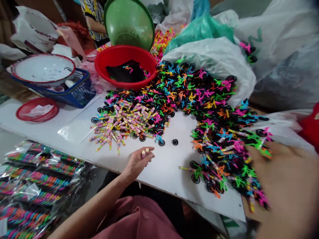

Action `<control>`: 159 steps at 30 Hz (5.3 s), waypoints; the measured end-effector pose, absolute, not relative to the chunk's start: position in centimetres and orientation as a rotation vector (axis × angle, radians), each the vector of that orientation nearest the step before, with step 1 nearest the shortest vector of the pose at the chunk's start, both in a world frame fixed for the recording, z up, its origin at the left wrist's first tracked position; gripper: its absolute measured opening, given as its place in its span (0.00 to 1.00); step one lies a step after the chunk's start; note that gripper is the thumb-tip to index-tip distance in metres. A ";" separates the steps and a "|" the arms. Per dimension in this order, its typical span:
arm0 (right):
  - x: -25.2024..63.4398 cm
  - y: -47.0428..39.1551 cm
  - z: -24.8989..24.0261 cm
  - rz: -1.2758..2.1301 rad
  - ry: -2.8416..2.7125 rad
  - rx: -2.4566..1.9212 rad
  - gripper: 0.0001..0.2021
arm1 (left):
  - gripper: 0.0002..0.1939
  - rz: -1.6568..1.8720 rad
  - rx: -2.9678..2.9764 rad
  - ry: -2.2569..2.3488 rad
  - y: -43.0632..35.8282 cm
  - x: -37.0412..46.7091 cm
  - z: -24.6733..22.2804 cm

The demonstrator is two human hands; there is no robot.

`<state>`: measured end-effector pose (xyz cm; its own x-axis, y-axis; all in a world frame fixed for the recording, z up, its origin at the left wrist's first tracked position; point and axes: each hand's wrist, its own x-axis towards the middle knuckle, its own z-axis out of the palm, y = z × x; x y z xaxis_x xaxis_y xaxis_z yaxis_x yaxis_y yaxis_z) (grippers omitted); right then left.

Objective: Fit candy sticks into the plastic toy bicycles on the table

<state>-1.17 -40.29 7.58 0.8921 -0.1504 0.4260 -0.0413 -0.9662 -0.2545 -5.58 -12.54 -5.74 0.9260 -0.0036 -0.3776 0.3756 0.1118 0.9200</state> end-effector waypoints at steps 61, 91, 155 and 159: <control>-3.2 -27.3 -4.1 0.239 0.061 -2.058 0.16 | 0.15 -0.242 1.731 0.201 -14.4 -5.0 -5.8; 18.0 -33.3 -3.0 -0.237 0.223 -2.653 0.27 | 0.15 -0.591 1.177 0.163 -18.7 -2.2 -5.4; 2.7 -42.8 8.0 -0.783 0.096 -3.144 0.20 | 0.15 -0.160 2.625 -0.477 -18.6 4.2 -2.2; 9.7 -34.0 2.4 -0.003 -0.341 -2.944 0.15 | 0.09 -0.293 2.792 -0.555 -19.8 4.7 -3.8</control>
